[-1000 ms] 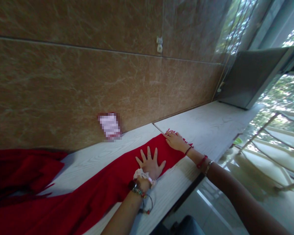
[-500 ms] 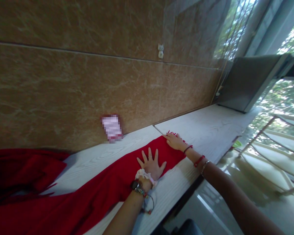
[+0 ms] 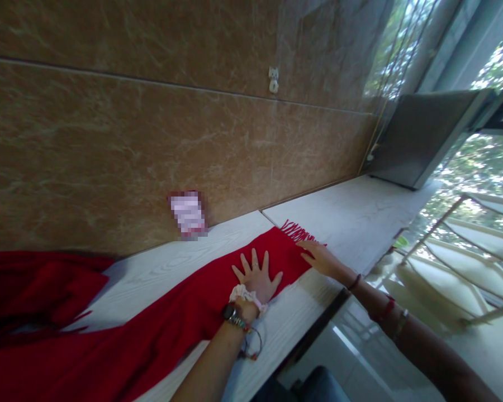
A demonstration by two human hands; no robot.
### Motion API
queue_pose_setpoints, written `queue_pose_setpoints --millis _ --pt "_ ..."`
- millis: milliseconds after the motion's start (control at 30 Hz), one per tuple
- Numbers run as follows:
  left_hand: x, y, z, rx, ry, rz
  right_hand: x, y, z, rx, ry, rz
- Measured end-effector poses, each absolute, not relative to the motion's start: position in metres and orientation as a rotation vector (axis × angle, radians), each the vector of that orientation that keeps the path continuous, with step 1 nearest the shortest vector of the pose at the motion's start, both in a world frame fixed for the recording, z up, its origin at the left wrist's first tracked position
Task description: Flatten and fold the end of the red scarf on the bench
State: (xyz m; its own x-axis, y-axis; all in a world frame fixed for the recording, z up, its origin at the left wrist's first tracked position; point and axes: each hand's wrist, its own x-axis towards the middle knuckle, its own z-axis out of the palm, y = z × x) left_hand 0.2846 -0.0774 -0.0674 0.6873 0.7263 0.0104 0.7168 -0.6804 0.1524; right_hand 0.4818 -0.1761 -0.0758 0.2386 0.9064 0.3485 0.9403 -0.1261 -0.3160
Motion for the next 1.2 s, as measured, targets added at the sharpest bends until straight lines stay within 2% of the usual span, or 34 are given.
queue_pose_setpoints --millis 67,200,400,600,700,900,1200 --pt "0.284 -0.077 -0.067 2.765 1.184 0.102 0.484 -0.185 -0.073 -2.079 -1.561 -0.082" --pt "0.286 -0.077 -0.063 2.779 1.191 0.112 0.49 -0.187 -0.07 -2.1 -1.436 0.152" --pt "0.289 -0.08 -0.059 2.898 1.022 0.274 0.491 -0.179 -0.066 -1.906 -1.212 0.345" --pt "0.289 -0.081 -0.065 2.905 0.879 0.147 0.479 -0.194 -0.059 -1.711 -1.012 0.519" --pt "0.289 -0.08 -0.064 2.896 0.874 0.176 0.477 -0.202 -0.066 -1.752 -1.027 0.448" --pt "0.288 -0.079 -0.063 2.92 0.707 0.146 0.479 -0.205 -0.08 -2.041 -1.308 0.049" --pt "0.286 -0.077 -0.059 2.9 0.724 -0.008 0.47 -0.19 -0.059 -2.103 -1.574 -0.336"
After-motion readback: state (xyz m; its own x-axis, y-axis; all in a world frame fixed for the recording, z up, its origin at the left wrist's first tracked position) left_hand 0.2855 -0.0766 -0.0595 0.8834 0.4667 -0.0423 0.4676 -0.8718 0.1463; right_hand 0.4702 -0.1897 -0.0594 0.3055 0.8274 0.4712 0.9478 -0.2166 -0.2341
